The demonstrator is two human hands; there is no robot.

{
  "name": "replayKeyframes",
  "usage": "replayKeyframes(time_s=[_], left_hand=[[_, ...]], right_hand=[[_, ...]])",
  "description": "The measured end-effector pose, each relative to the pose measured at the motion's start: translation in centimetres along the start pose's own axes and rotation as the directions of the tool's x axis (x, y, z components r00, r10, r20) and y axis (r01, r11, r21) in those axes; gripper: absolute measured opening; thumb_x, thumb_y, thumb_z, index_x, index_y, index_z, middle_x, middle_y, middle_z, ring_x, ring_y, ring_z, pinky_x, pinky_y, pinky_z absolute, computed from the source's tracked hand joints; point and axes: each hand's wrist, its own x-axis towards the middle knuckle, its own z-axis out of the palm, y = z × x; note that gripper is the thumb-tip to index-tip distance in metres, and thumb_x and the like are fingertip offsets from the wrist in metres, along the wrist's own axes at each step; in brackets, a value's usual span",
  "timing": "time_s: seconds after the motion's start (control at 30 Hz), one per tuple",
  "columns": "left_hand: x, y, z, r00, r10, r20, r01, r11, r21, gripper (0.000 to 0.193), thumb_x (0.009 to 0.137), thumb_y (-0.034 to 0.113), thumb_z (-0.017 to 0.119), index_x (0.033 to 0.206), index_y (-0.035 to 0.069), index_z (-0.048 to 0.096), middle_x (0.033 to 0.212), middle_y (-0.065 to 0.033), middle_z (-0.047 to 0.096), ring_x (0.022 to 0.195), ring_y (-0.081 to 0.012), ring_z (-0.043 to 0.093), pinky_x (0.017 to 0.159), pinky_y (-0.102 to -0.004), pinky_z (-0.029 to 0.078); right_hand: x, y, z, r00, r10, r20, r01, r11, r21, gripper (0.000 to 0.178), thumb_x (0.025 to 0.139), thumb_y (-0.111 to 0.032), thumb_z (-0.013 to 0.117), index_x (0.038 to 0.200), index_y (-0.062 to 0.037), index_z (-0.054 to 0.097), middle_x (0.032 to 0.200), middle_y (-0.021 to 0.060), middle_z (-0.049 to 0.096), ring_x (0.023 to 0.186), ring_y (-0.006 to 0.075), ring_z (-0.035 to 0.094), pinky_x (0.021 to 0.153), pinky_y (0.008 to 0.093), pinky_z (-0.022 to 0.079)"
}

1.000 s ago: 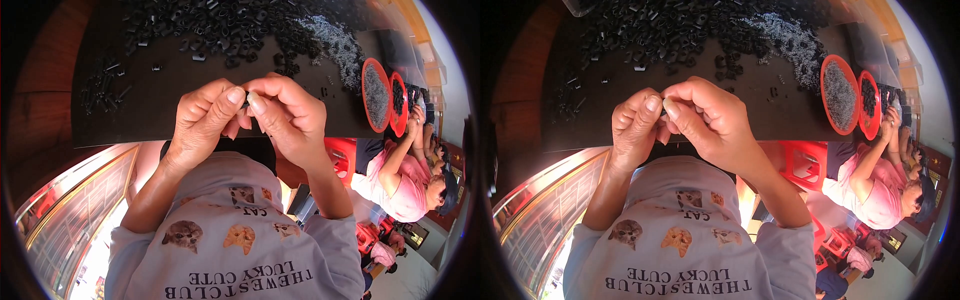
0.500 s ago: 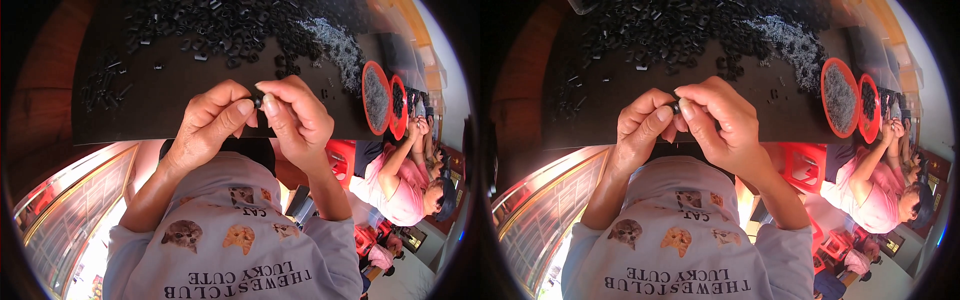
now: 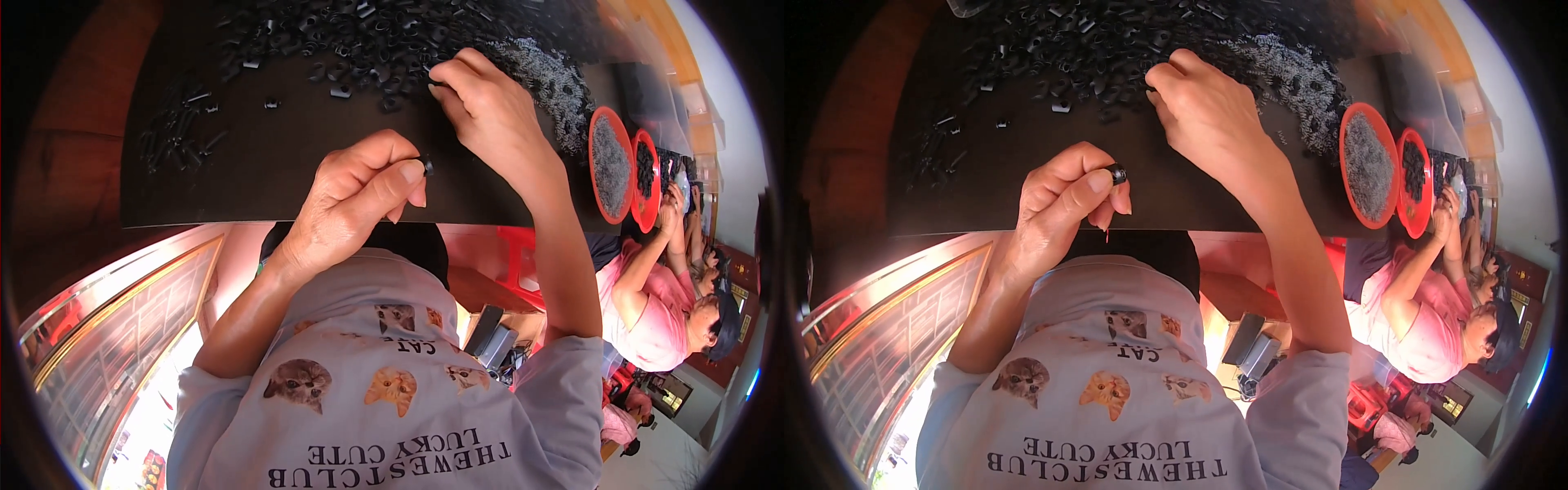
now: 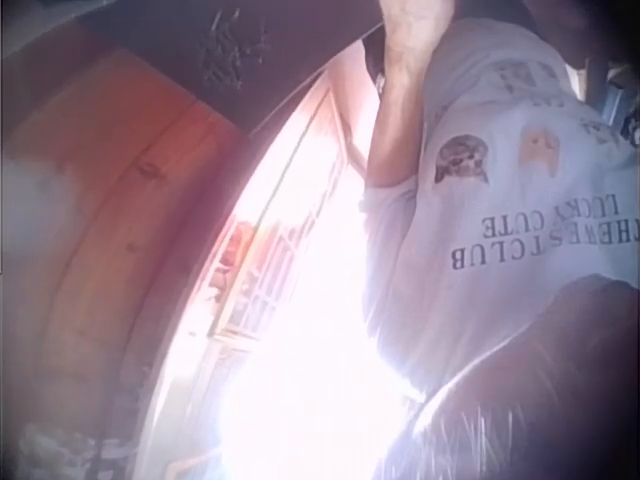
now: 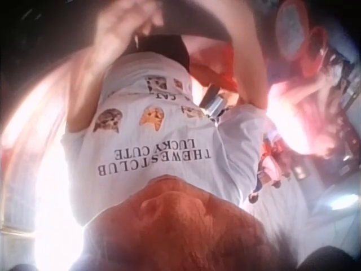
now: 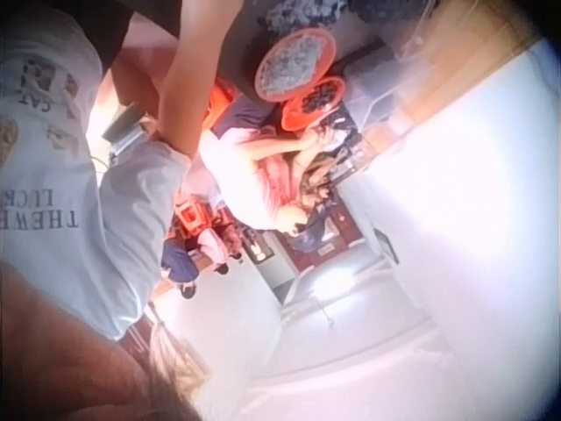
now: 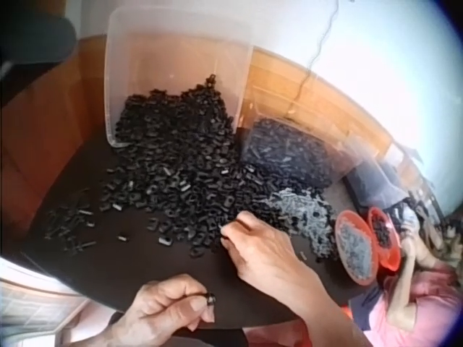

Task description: The person assembles plastic cord locks by picking up small springs and plastic pieces from the table and fitting them together by hand.

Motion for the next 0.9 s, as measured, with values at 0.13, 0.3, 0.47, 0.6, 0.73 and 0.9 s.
replayKeyframes(time_s=[0.13, 0.3, 0.47, 0.6, 0.73, 0.9], left_hand=[[0.1, 0.0, -0.2, 1.000, 0.001, 0.011, -0.001, 1.000, 0.003, 0.016, 0.096, 0.012, 0.053, 0.086, 0.001, 0.057, 0.073, -0.0015, 0.060, 0.060, -0.0062, 0.050, 0.056, -0.0222, 0.043], [0.2, 0.0, -0.5, 0.997, -0.010, 0.081, 0.006, 0.999, 0.053, 0.020, 0.100, 0.018, 0.048, 0.093, 0.002, 0.057, 0.081, -0.0051, 0.062, 0.064, -0.0064, 0.050, 0.059, -0.0219, 0.044], [0.2, -0.1, -0.6, 0.996, 0.008, 0.084, -0.013, 0.998, 0.065, 0.020, 0.100, 0.018, 0.049, 0.092, 0.002, 0.057, 0.081, -0.0051, 0.062, 0.063, -0.0064, 0.050, 0.058, -0.0217, 0.044], [0.1, -0.3, -0.6, 0.996, 0.021, 0.083, -0.025, 0.999, 0.043, 0.019, 0.100, 0.017, 0.049, 0.092, 0.002, 0.056, 0.081, -0.0052, 0.062, 0.063, -0.0062, 0.050, 0.058, -0.0215, 0.044], [0.1, -0.3, -0.6, 0.996, 0.004, 0.089, -0.009, 0.998, 0.058, 0.019, 0.100, 0.017, 0.050, 0.091, 0.002, 0.056, 0.081, -0.0052, 0.062, 0.063, -0.0062, 0.049, 0.057, -0.0215, 0.044], [0.0, -0.3, -0.6, 0.997, 0.015, 0.080, -0.019, 0.998, 0.054, 0.020, 0.100, 0.019, 0.050, 0.091, 0.002, 0.056, 0.080, -0.0051, 0.061, 0.063, -0.0061, 0.049, 0.057, -0.0215, 0.044]], right_hand=[[1.1, -0.1, -0.5, 0.990, 0.033, 0.139, -0.013, 0.989, -0.145, 0.012, 0.083, -0.012, 0.066, 0.089, -0.0035, 0.059, 0.091, 0.0101, 0.059, 0.083, 0.0310, 0.064, 0.064, 0.0423, 0.053], [1.3, 0.4, -0.7, 0.986, 0.043, 0.161, -0.019, 0.989, -0.145, 0.012, 0.084, -0.012, 0.065, 0.088, -0.0031, 0.059, 0.092, 0.0104, 0.060, 0.085, 0.0320, 0.064, 0.066, 0.0433, 0.053], [1.8, 0.4, -0.9, 0.974, 0.040, 0.225, 0.010, 0.976, -0.217, 0.012, 0.085, -0.012, 0.064, 0.090, -0.0032, 0.059, 0.092, 0.0105, 0.060, 0.085, 0.0321, 0.064, 0.068, 0.0436, 0.053], [2.1, 0.3, -1.4, 0.973, 0.041, 0.225, 0.007, 0.978, -0.207, 0.012, 0.085, -0.012, 0.064, 0.089, -0.0022, 0.059, 0.092, 0.0110, 0.060, 0.085, 0.0325, 0.064, 0.069, 0.0440, 0.052], [2.2, 0.5, -1.2, 0.962, 0.044, 0.269, 0.016, 0.976, -0.216, 0.010, 0.084, -0.011, 0.063, 0.087, -0.0009, 0.060, 0.092, 0.0121, 0.060, 0.085, 0.0333, 0.064, 0.070, 0.0443, 0.052], [2.6, 0.3, -1.0, 0.953, 0.043, 0.300, 0.036, 0.966, -0.255, 0.010, 0.080, -0.008, 0.063, 0.087, -0.0008, 0.060, 0.090, 0.0127, 0.060, 0.083, 0.0340, 0.064, 0.070, 0.0443, 0.052]])
